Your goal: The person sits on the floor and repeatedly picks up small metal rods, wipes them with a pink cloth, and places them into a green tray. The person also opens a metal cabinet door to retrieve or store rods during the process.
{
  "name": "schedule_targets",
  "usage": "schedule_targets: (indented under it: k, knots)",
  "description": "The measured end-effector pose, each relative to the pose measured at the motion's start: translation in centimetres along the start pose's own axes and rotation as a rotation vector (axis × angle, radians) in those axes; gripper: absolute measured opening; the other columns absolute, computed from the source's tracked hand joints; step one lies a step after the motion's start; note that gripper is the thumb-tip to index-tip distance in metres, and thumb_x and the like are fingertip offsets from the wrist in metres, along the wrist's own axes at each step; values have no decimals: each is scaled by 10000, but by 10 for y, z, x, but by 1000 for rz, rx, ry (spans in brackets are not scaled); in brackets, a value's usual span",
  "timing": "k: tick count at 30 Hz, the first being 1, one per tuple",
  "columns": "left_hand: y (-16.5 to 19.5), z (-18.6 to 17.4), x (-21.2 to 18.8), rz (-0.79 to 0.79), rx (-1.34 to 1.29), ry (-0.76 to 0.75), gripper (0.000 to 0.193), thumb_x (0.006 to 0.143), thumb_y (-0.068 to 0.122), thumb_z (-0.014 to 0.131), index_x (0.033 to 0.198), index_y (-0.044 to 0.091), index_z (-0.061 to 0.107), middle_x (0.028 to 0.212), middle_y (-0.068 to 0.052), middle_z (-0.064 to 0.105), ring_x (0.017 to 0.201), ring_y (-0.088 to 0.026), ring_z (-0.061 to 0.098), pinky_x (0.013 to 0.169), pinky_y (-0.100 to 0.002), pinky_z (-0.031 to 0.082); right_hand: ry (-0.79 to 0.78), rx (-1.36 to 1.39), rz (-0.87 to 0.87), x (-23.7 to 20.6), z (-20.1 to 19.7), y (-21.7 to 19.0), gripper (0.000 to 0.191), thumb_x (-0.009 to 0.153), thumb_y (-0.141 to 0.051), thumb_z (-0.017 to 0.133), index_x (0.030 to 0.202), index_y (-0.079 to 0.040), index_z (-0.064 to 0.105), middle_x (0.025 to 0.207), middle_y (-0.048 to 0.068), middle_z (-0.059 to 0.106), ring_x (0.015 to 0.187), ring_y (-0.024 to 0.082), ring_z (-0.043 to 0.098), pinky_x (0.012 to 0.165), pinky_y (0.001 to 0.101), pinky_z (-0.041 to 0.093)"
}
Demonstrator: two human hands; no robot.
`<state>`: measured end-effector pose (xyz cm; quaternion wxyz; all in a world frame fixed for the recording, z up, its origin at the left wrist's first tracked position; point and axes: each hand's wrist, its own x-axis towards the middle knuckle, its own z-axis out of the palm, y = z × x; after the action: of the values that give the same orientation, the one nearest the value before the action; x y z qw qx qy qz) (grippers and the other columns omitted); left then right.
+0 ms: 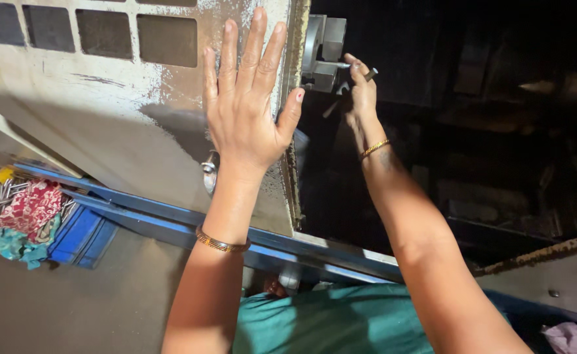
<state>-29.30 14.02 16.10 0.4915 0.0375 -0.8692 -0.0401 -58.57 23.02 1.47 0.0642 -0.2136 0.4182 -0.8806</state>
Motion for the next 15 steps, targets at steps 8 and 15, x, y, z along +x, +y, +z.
schedule_targets:
  k: [8,15]
  knots:
    - [0,2,-1,-7,-15,25,586,1066,533,482,1591,271,470,1682,20,379,1613,-268,286,1364,-497,154,553,676,73,27,-61,-41,629,918,-708,464,1061,-113,608,1111,113,683,896,286,665,851,468,540]
    - [2,0,-2,8,-49,33,570,1076,493,508,1591,251,482,1680,11,391,1614,-284,291,1364,-507,154,340,215,124,14,-44,-30,734,858,-797,410,990,-89,547,865,134,677,615,205,640,568,320,565]
